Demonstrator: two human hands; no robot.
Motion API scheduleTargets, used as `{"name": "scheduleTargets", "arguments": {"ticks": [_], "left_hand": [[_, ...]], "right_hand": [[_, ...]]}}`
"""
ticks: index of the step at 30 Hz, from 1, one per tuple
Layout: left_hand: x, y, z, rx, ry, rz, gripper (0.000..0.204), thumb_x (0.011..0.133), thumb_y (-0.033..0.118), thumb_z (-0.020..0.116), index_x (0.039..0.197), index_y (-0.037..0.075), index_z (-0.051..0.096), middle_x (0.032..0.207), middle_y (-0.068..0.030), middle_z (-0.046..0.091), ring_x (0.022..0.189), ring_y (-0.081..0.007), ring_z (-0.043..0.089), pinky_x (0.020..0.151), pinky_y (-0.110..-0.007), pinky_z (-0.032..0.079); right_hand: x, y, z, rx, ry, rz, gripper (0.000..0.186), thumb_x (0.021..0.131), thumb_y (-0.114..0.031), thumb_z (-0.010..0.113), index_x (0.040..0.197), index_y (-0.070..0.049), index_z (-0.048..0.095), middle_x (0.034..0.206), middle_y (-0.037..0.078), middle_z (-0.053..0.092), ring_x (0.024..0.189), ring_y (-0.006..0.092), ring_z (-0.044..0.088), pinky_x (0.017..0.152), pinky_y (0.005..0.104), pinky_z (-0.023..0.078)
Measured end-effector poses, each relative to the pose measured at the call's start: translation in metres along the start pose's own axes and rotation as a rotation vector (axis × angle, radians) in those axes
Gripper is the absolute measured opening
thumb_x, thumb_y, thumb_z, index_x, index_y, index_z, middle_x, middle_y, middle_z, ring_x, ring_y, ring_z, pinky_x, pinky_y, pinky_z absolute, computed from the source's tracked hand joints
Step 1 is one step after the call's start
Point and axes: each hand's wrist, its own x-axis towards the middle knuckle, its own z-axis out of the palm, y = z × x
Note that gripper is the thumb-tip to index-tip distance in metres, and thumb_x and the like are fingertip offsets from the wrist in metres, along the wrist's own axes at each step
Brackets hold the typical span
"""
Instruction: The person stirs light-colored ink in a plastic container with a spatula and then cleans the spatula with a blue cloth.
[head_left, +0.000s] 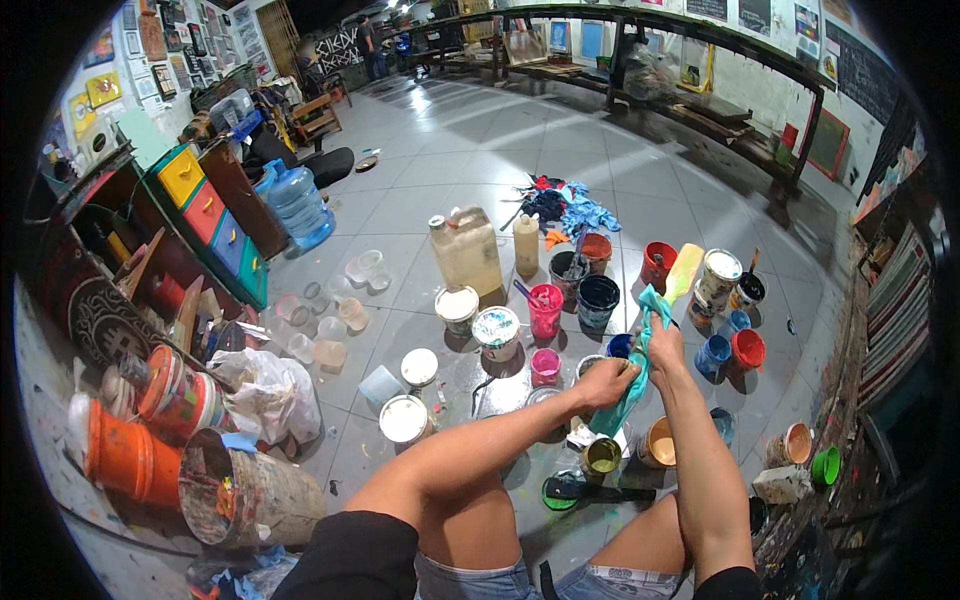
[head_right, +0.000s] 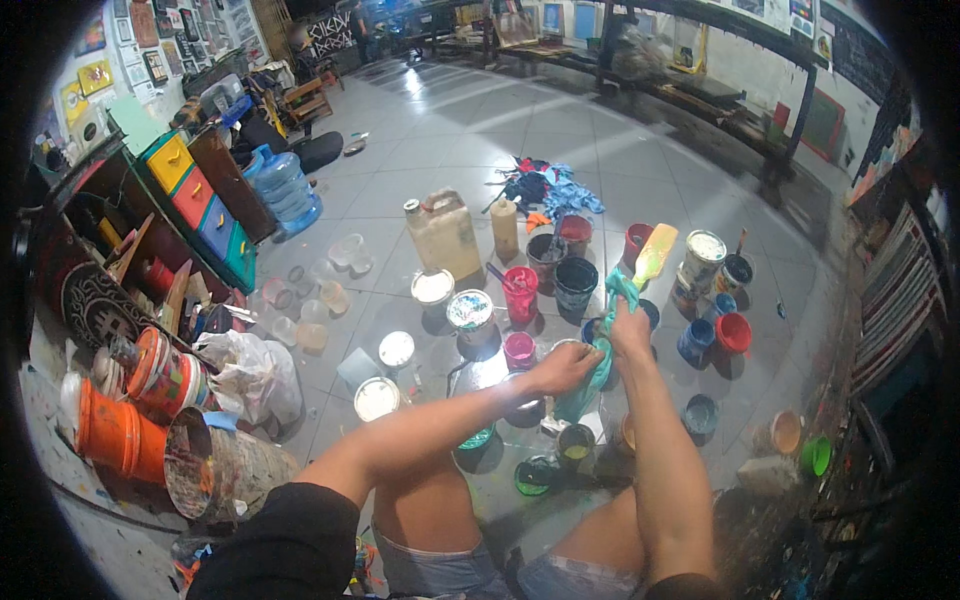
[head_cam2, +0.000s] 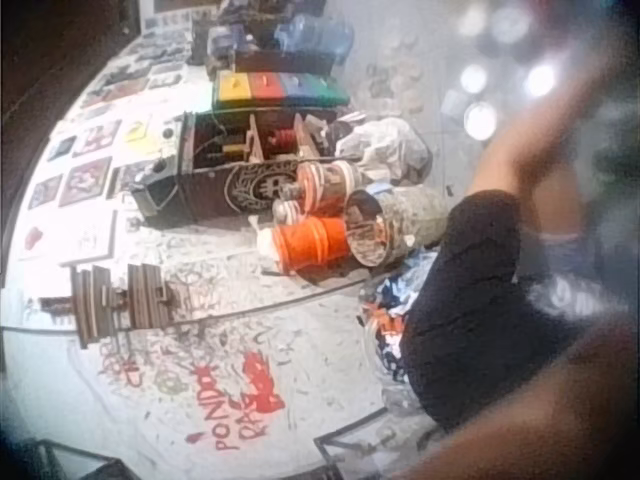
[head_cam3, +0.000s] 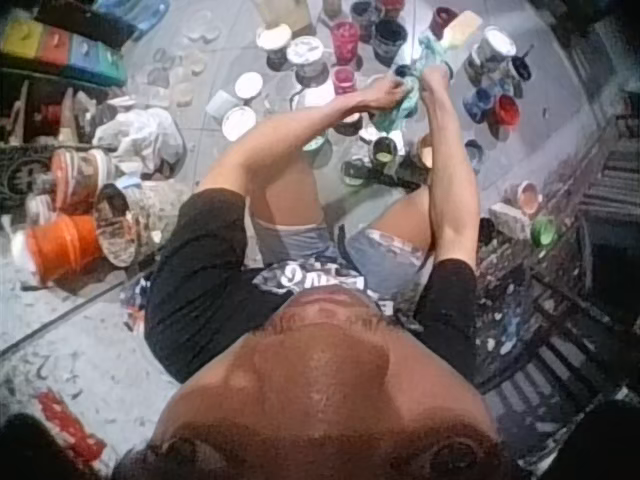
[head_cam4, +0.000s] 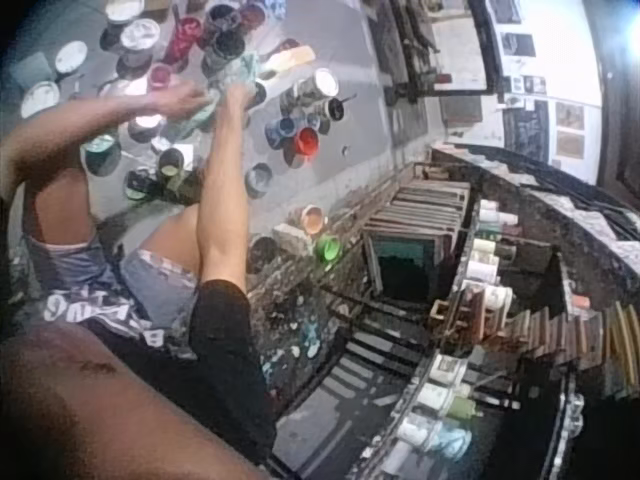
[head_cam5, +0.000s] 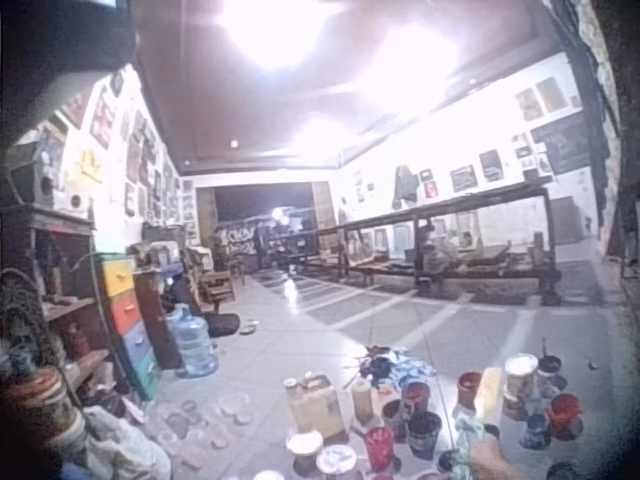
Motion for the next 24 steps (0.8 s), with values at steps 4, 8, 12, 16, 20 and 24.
{"name": "scheduleTargets", "arguments": {"ticks": [4,8,12,16,20,24], "left_hand": [[0.003,-0.004,-0.028,-0.487,-0.034,-0.25,0.036,0.088,0.039,0.059,0.1,0.006,0.065,0.078,-0.0052,0.065,0.068,-0.0113,0.06,0.053,-0.028,0.048],[0.001,-0.001,-0.033,-0.684,-0.136,-0.44,0.067,0.09,0.055,0.047,0.129,0.001,0.046,0.118,-0.0167,0.057,0.102,-0.0265,0.06,0.086,-0.042,0.05],[-0.011,0.02,-0.007,-0.862,-0.345,-0.437,0.09,0.082,0.076,0.038,0.132,0.002,0.041,0.13,-0.0176,0.047,0.122,-0.0366,0.044,0.101,-0.052,0.035],[-0.019,0.017,-0.01,-0.667,-0.589,-0.264,0.052,0.093,0.053,0.049,0.108,0.004,0.056,0.096,-0.0075,0.064,0.082,-0.0177,0.065,0.07,-0.035,0.054],[-0.003,-0.02,-0.01,-0.859,-0.351,-0.297,0.038,0.1,0.035,0.04,0.113,0.0,0.049,0.095,-0.0124,0.064,0.076,-0.0221,0.064,0.067,-0.034,0.055],[0.017,-0.003,-0.005,-1.195,0.047,-0.311,0.035,0.1,0.029,0.032,0.116,0.004,0.051,0.106,-0.0147,0.063,0.085,-0.0255,0.066,0.067,-0.041,0.056]], "right_hand": [[0.0,-0.004,-0.007,0.008,-0.087,0.068,0.037,0.099,-0.036,0.044,0.1,0.0,0.05,0.07,0.006,0.054,0.048,0.0138,0.051,0.042,0.0296,0.04],[-0.024,-0.025,0.022,-0.037,-0.027,0.08,0.045,0.097,-0.046,0.043,0.096,-0.002,0.047,0.067,0.006,0.05,0.045,0.0121,0.045,0.038,0.0263,0.034],[-0.012,-0.034,0.011,0.257,-0.076,0.049,0.04,0.097,-0.046,0.043,0.095,-0.005,0.044,0.066,0.003,0.046,0.046,0.0107,0.042,0.038,0.0237,0.03],[-0.023,-0.058,0.001,0.448,0.025,0.009,0.031,0.099,-0.038,0.041,0.095,-0.007,0.042,0.067,0.001,0.043,0.048,0.0094,0.038,0.039,0.0222,0.027],[-0.021,-0.052,-0.008,0.369,0.008,-0.043,0.026,0.1,-0.031,0.041,0.096,-0.005,0.043,0.071,0.003,0.045,0.052,0.0112,0.044,0.045,0.0244,0.035],[-0.002,-0.022,-0.015,-0.031,0.111,-0.194,0.033,0.099,-0.029,0.043,0.093,0.001,0.055,0.068,0.008,0.054,0.057,0.0173,0.054,0.051,0.0334,0.044]]}}
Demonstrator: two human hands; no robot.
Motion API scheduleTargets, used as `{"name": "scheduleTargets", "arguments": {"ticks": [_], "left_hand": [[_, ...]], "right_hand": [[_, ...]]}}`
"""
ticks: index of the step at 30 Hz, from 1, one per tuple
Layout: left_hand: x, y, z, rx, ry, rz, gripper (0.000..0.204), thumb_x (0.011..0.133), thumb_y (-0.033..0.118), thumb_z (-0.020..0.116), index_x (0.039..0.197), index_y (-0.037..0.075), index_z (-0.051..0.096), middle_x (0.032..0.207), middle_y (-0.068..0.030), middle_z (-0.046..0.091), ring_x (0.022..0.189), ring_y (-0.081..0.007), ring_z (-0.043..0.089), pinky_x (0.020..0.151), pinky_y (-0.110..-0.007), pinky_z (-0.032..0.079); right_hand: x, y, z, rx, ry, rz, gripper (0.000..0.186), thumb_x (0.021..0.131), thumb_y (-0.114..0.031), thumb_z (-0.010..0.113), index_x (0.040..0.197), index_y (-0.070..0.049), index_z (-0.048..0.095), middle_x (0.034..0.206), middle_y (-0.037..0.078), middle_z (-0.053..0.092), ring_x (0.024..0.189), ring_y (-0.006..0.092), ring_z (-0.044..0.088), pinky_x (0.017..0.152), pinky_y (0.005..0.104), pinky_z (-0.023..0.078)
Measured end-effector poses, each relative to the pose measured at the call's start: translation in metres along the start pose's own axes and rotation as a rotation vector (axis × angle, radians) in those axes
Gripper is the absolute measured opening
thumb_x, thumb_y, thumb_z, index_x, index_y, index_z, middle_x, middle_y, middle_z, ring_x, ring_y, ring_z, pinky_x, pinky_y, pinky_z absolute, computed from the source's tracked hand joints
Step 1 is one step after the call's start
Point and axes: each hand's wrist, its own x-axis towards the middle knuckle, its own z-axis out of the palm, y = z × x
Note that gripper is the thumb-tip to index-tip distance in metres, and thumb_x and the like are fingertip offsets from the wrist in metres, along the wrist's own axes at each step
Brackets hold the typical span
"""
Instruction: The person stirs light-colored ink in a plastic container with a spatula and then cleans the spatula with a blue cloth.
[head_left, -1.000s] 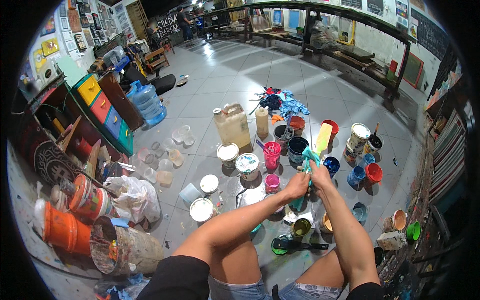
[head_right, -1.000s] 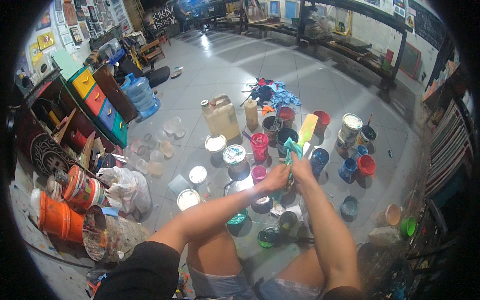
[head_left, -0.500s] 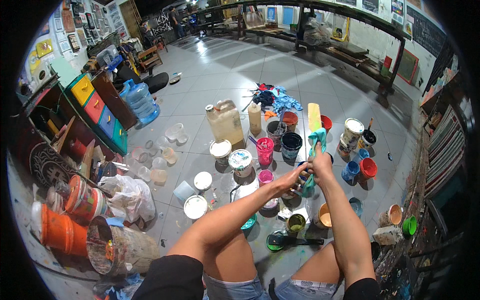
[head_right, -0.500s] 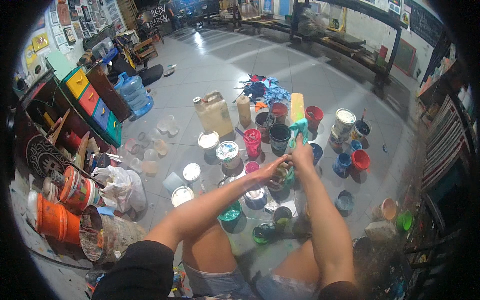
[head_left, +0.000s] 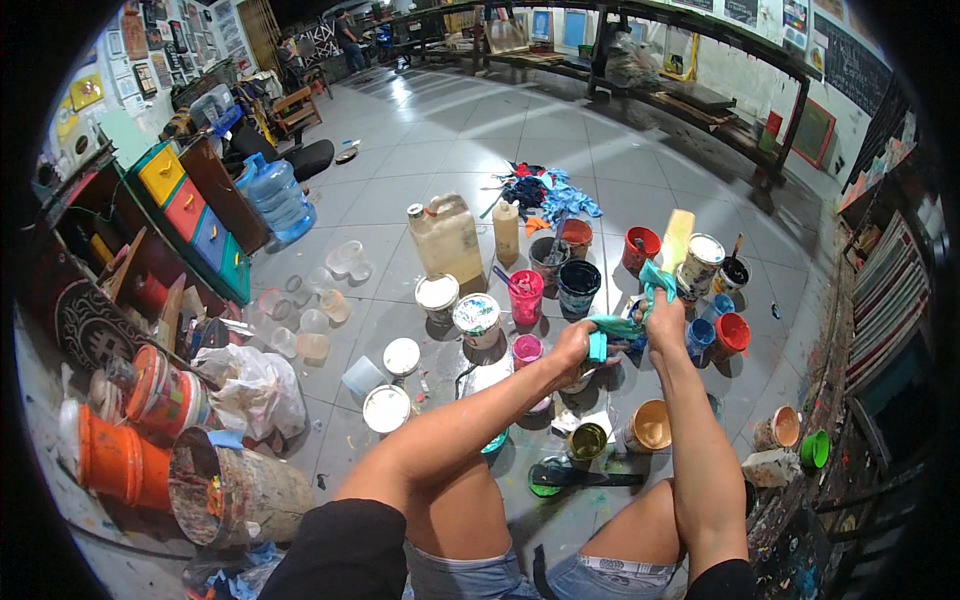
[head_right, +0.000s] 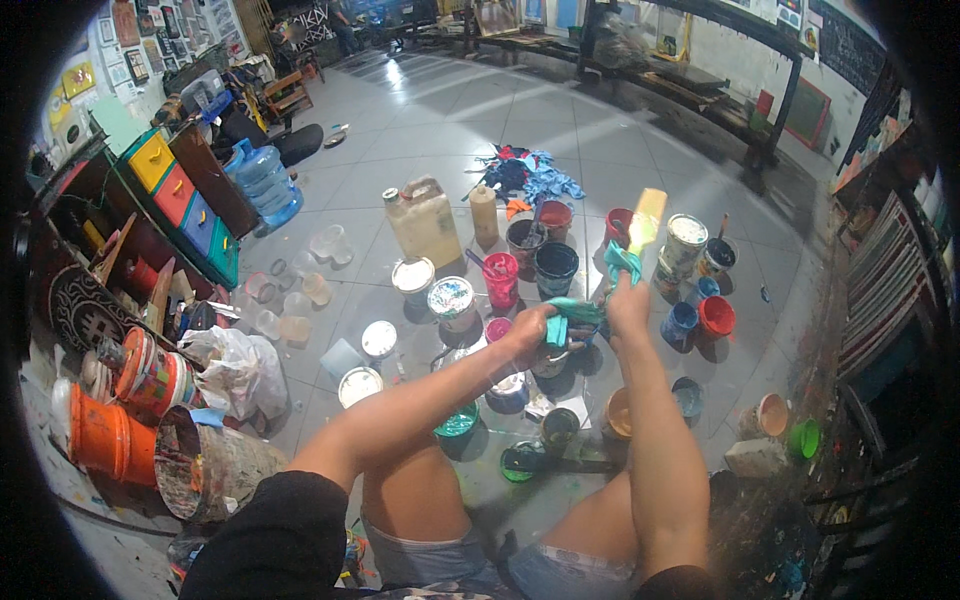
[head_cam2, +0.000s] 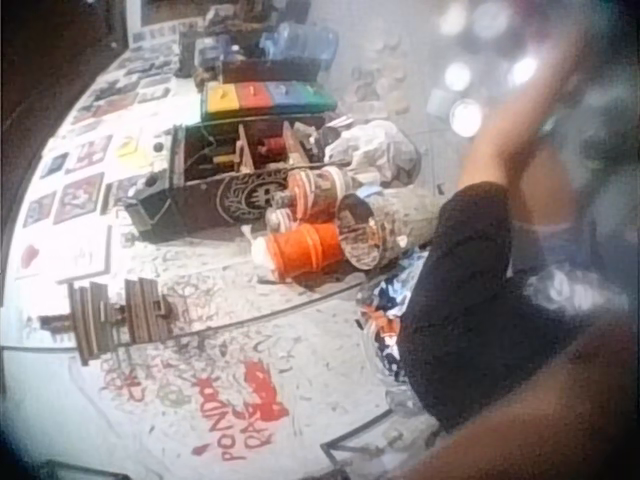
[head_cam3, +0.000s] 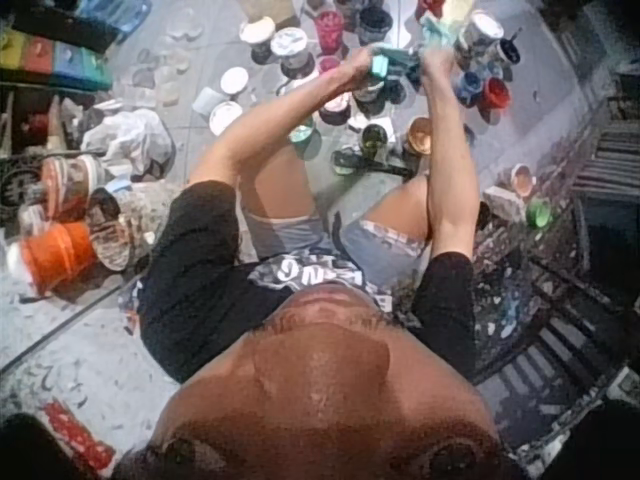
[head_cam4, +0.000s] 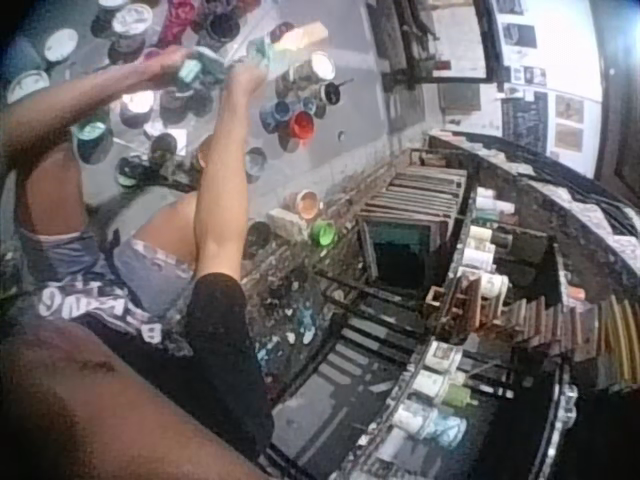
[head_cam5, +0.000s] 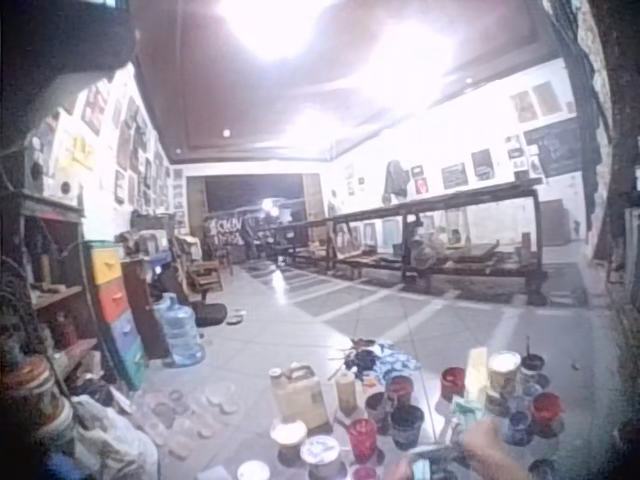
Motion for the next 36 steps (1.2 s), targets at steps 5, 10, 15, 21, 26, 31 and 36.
{"name": "scheduleTargets", "arguments": {"ticks": [5,10,15,21,26,31,36], "left_hand": [[-0.005,0.01,-0.005,0.008,0.219,-0.04,0.038,0.098,0.039,0.037,0.114,0.008,0.052,0.104,-0.0109,0.062,0.083,-0.0254,0.065,0.069,-0.051,0.055],[0.002,0.014,-0.012,-0.051,0.205,-0.078,0.035,0.098,0.04,0.041,0.11,0.009,0.053,0.099,-0.0082,0.06,0.083,-0.0247,0.062,0.076,-0.053,0.051],[0.0,0.017,-0.011,0.029,0.123,0.046,0.044,0.098,0.043,0.038,0.122,0.009,0.05,0.112,-0.0102,0.056,0.098,-0.0274,0.058,0.082,-0.049,0.048],[0.008,0.016,-0.031,0.04,-0.025,0.137,0.04,0.099,0.039,0.04,0.124,0.008,0.047,0.11,-0.0085,0.057,0.097,-0.0224,0.06,0.078,-0.041,0.051],[0.013,0.006,-0.03,0.309,0.01,0.357,0.038,0.1,0.038,0.041,0.122,0.009,0.05,0.107,-0.0082,0.059,0.097,-0.0205,0.06,0.082,-0.039,0.049],[0.019,0.005,-0.02,-0.003,-0.002,0.277,0.037,0.099,0.036,0.042,0.119,0.007,0.053,0.108,-0.0083,0.06,0.097,-0.021,0.06,0.086,-0.04,0.048],[0.011,0.013,-0.017,0.057,0.012,0.301,0.029,0.099,0.028,0.041,0.114,0.006,0.053,0.105,-0.0093,0.059,0.097,-0.0214,0.06,0.086,-0.039,0.048]], "right_hand": [[-0.01,0.014,0.021,-0.523,0.02,-0.057,0.055,0.097,-0.042,0.042,0.087,0.008,0.062,0.078,0.025,0.064,0.079,0.0364,0.064,0.069,0.0469,0.047],[-0.032,0.018,0.045,-0.767,-0.117,-0.143,0.062,0.095,-0.048,0.04,0.09,0.009,0.064,0.093,0.033,0.062,0.093,0.0475,0.06,0.079,0.0528,0.045],[-0.051,0.005,0.056,-0.782,-0.222,-0.306,0.051,0.094,-0.039,0.043,0.095,0.009,0.061,0.092,0.033,0.061,0.093,0.0489,0.058,0.08,0.0537,0.044],[-0.033,0.021,0.043,-0.804,-0.429,-0.66,0.033,0.092,-0.025,0.048,0.101,0.006,0.055,0.088,0.031,0.06,0.089,0.0487,0.057,0.077,0.0535,0.044],[-0.032,0.023,0.039,-0.907,-0.318,-0.693,0.034,0.093,-0.029,0.047,0.09,0.002,0.06,0.084,0.03,0.061,0.085,0.0487,0.058,0.075,0.0543,0.044],[-0.034,0.017,0.043,-0.959,-0.308,-0.536,0.037,0.093,-0.03,0.047,0.09,0.005,0.058,0.087,0.031,0.06,0.086,0.0489,0.057,0.075,0.0545,0.043],[-0.038,0.014,0.036,-0.78,-0.445,-0.563,0.033,0.091,-0.025,0.05,0.098,0.007,0.052,0.104,0.031,0.055,0.1,0.0475,0.053,0.082,0.052,0.042]]}}
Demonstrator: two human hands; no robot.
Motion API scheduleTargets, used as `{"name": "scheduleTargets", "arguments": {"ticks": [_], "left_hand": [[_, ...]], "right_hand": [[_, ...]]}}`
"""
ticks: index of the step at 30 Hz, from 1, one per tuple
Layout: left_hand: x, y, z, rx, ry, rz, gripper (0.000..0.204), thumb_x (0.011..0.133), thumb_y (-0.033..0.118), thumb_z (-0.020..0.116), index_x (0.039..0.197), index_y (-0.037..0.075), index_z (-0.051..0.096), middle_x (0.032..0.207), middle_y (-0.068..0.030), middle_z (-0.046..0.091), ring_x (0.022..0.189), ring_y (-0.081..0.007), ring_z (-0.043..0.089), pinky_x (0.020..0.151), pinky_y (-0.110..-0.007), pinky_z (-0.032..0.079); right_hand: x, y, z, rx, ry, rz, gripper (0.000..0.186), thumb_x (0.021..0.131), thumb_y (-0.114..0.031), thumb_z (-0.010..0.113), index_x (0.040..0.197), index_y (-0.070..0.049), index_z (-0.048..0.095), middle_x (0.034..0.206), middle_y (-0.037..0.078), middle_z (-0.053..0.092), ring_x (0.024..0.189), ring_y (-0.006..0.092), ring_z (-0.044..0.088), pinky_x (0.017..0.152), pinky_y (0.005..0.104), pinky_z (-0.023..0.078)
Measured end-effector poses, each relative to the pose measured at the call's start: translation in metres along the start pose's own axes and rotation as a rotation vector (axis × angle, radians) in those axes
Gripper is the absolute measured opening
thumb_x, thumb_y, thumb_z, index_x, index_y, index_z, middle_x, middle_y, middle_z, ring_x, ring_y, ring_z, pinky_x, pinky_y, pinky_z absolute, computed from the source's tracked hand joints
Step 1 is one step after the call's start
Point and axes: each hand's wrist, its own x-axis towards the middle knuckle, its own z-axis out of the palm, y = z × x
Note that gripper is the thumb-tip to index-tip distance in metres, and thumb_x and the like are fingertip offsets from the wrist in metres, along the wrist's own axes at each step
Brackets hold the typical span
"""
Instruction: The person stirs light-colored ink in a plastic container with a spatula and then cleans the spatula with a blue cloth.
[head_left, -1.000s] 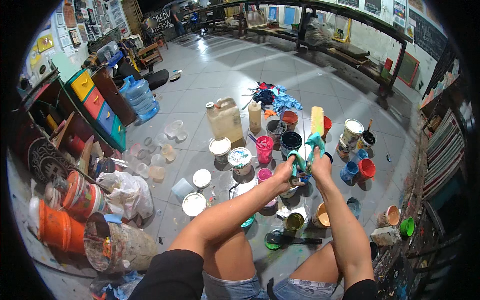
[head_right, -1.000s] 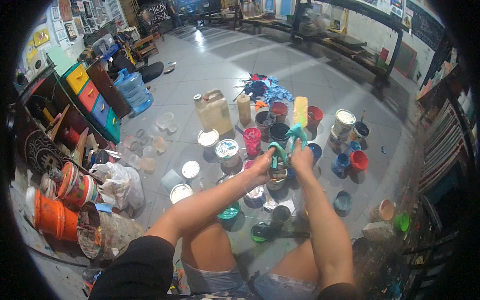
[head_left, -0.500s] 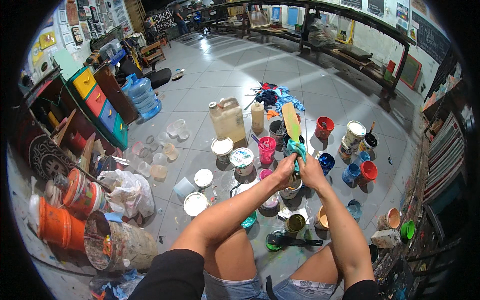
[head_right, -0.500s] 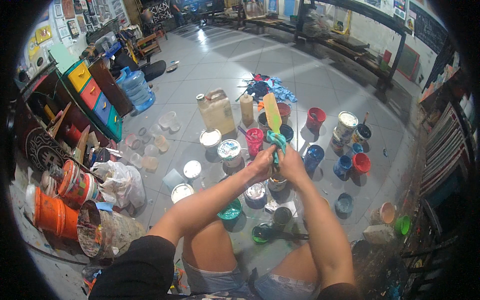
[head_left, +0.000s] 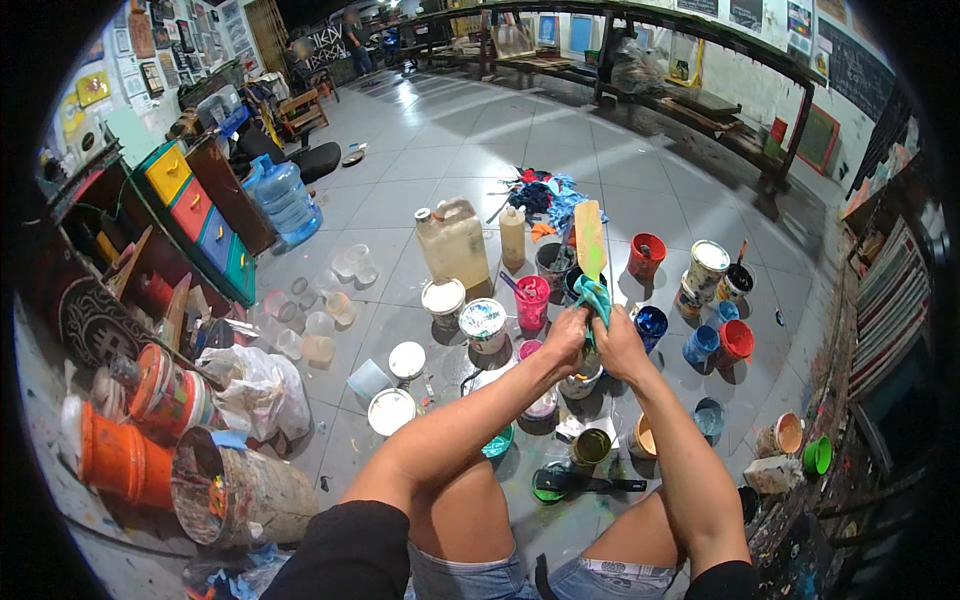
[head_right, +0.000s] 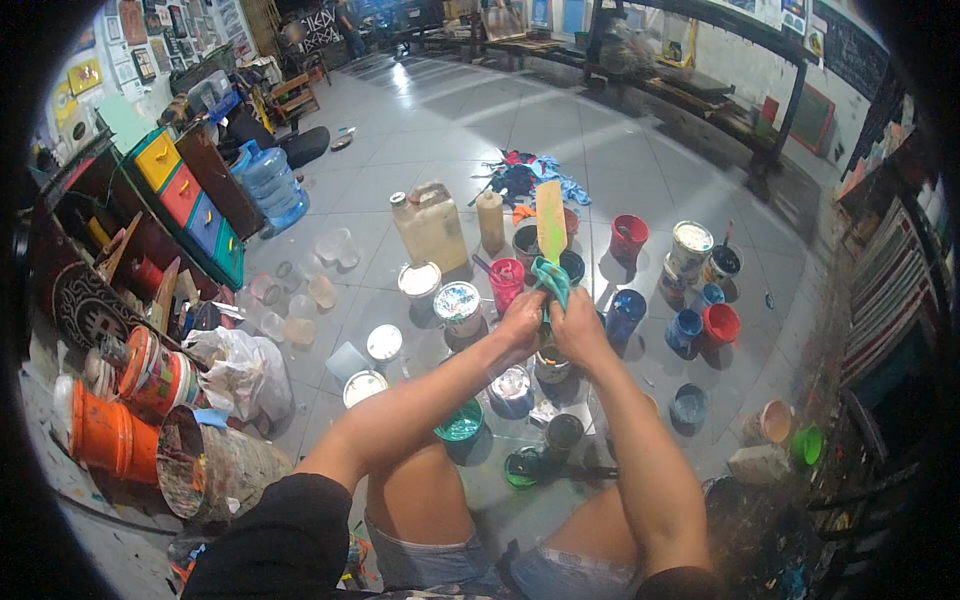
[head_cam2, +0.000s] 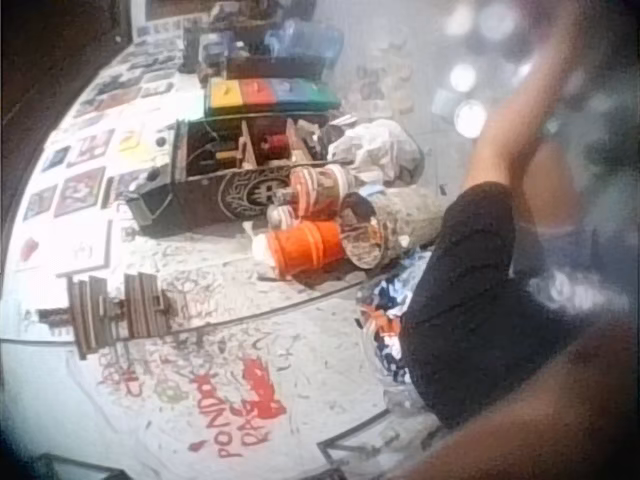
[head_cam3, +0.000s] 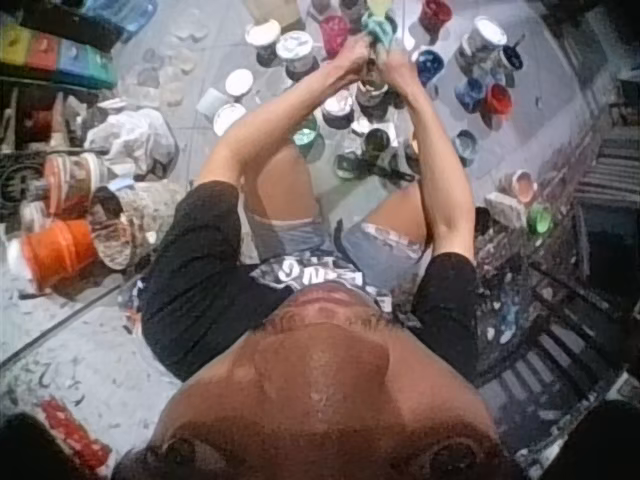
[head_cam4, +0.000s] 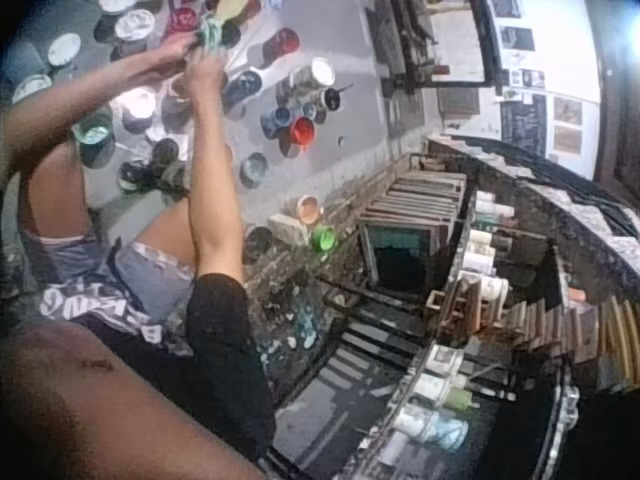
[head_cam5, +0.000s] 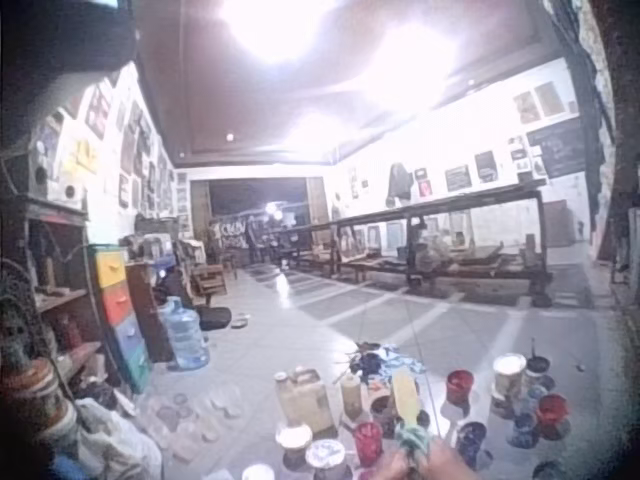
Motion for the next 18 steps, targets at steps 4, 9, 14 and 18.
{"name": "scheduleTargets", "arguments": {"ticks": [4,9,14,18], "left_hand": [[0.023,-0.001,-0.023,0.047,-0.011,0.167,0.022,0.098,0.02,0.04,0.109,0.006,0.054,0.102,-0.0087,0.059,0.094,-0.0194,0.059,0.084,-0.036,0.048],[0.016,0.001,-0.015,0.061,0.029,0.362,0.022,0.094,0.009,0.038,0.109,0.006,0.053,0.097,-0.0053,0.058,0.091,-0.0163,0.056,0.08,-0.033,0.046],[-0.001,0.0,-0.006,0.53,0.065,0.412,0.017,0.09,0.005,0.041,0.101,0.005,0.055,0.088,-0.0021,0.054,0.081,-0.0134,0.05,0.074,-0.03,0.043],[-0.003,-0.007,-0.012,0.364,-0.012,0.232,0.02,0.097,0.015,0.04,0.102,0.004,0.056,0.09,-0.0015,0.057,0.084,-0.011,0.05,0.076,-0.029,0.042]], "right_hand": [[-0.002,-0.039,0.004,0.004,0.089,0.25,0.034,0.088,-0.026,0.052,0.1,0.006,0.052,0.105,0.031,0.055,0.1,0.0475,0.054,0.085,0.0514,0.042],[-0.004,-0.048,0.001,0.001,-0.013,0.24,0.03,0.088,-0.022,0.049,0.092,0.007,0.054,0.092,0.033,0.058,0.09,0.0488,0.056,0.079,0.0522,0.044],[-0.008,-0.039,-0.001,-0.066,0.045,0.146,0.032,0.088,-0.023,0.048,0.088,0.008,0.054,0.087,0.034,0.059,0.087,0.0488,0.057,0.077,0.0534,0.044],[-0.012,-0.031,-0.003,-0.104,-0.022,0.149,0.034,0.089,-0.024,0.048,0.089,0.009,0.054,0.086,0.033,0.059,0.086,0.0489,0.057,0.076,0.0534,0.044]]}}
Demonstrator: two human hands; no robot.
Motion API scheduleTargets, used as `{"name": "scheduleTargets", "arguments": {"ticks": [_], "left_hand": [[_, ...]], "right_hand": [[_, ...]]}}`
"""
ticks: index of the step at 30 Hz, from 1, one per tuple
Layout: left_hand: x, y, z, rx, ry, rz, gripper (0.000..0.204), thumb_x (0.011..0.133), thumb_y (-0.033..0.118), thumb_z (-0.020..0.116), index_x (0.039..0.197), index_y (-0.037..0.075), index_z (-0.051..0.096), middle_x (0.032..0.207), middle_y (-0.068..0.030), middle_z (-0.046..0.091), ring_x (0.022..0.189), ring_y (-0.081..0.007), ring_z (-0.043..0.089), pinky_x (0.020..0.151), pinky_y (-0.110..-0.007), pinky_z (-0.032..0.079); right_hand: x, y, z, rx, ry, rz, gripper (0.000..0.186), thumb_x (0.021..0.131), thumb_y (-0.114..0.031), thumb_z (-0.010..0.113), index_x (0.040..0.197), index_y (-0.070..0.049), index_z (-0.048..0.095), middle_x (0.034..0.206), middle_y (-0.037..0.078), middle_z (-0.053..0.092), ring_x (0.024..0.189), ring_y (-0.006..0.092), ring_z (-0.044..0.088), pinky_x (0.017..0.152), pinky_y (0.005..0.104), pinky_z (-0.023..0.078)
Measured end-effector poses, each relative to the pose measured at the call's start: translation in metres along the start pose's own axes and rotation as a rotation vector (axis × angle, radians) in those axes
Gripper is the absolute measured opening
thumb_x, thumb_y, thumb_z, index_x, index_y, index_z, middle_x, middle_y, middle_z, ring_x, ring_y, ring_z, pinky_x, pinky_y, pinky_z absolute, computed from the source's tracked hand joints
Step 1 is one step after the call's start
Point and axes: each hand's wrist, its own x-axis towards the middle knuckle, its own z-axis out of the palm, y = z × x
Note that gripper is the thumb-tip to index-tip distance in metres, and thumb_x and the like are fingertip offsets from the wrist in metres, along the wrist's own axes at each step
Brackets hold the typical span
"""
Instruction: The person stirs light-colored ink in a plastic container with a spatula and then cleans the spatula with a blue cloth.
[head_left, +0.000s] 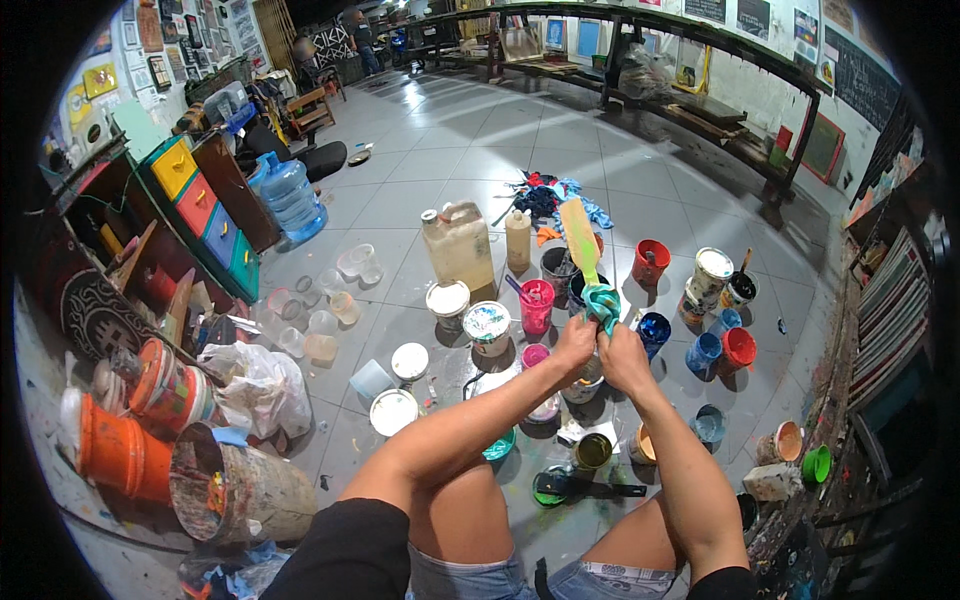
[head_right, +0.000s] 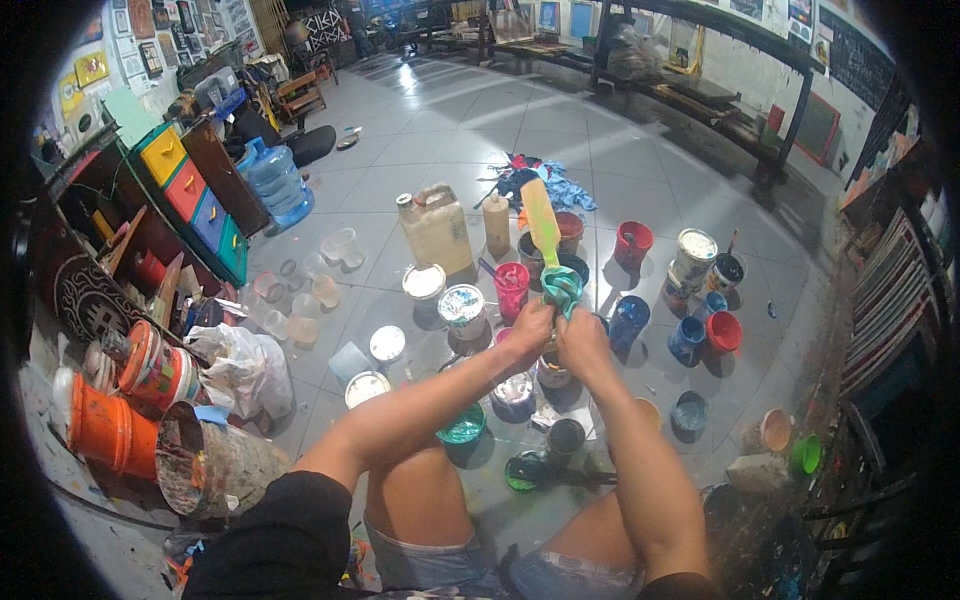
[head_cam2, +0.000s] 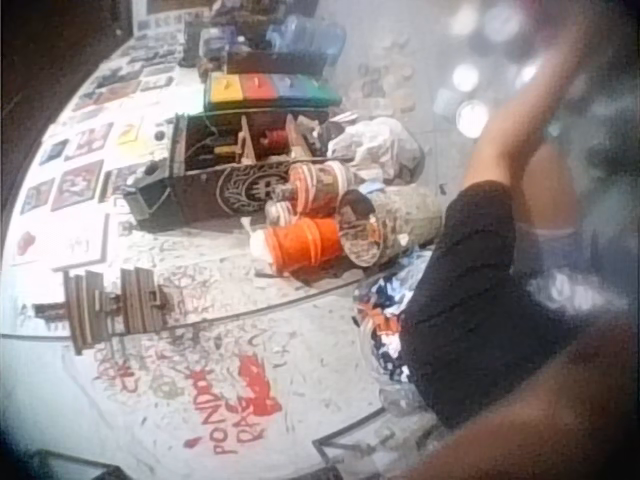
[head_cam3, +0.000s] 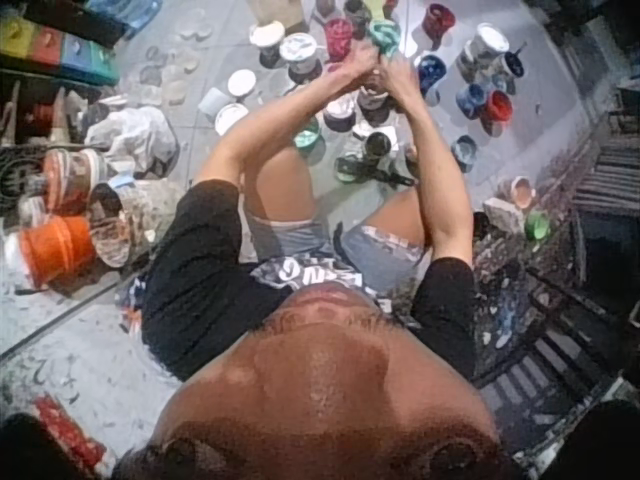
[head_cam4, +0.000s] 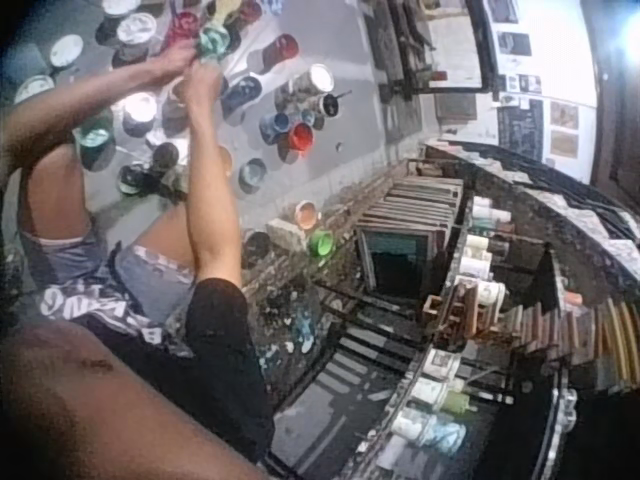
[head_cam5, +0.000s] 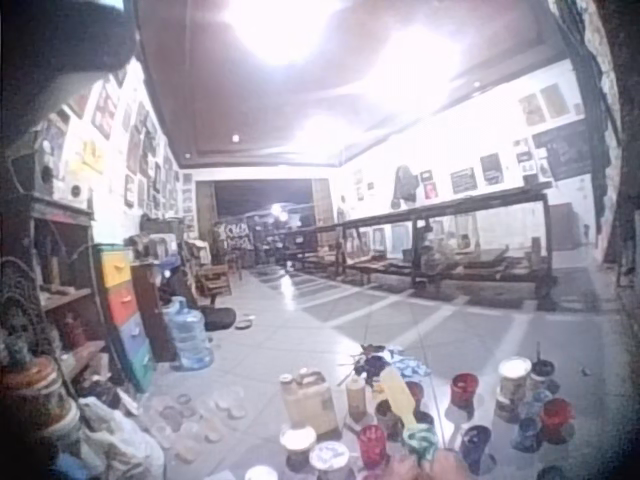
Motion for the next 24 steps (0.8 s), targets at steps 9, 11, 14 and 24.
{"name": "scheduleTargets", "arguments": {"ticks": [9,11,14,24], "left_hand": [[0.01,0.061,0.009,-0.381,0.019,-0.04,0.029,0.102,0.028,0.037,0.1,0.007,0.058,0.091,-0.0033,0.06,0.076,-0.0115,0.056,0.067,-0.027,0.046],[0.002,0.073,0.021,-0.425,0.102,-0.039,0.03,0.102,0.029,0.038,0.097,0.007,0.057,0.087,-0.0029,0.059,0.071,-0.0116,0.055,0.063,-0.028,0.045],[0.013,0.052,0.0,-0.325,0.166,0.011,0.028,0.1,0.028,0.039,0.094,0.007,0.056,0.08,-0.0026,0.057,0.067,-0.0127,0.054,0.059,-0.029,0.045],[0.011,0.083,0.001,-0.455,0.317,-0.107,0.042,0.088,0.05,0.046,0.084,0.009,0.054,0.067,-0.0027,0.053,0.057,-0.0137,0.052,0.053,-0.028,0.043]], "right_hand": [[0.005,-0.008,-0.01,0.432,-0.008,0.016,0.034,0.093,-0.029,0.049,0.1,0.004,0.058,0.088,0.028,0.061,0.085,0.0445,0.058,0.073,0.0458,0.044],[0.006,-0.005,-0.008,0.342,0.023,0.011,0.037,0.095,-0.031,0.046,0.094,0.005,0.057,0.076,0.02,0.058,0.07,0.0309,0.054,0.066,0.0419,0.043],[-0.002,-0.034,-0.011,0.272,0.001,0.068,0.046,0.096,-0.038,0.042,0.095,0.005,0.058,0.082,0.025,0.059,0.079,0.0354,0.058,0.072,0.0451,0.043],[0.001,-0.024,0.022,0.591,0.036,0.151,0.053,0.098,-0.044,0.034,0.097,0.004,0.058,0.091,0.021,0.064,0.089,0.0355,0.061,0.079,0.0415,0.044]]}}
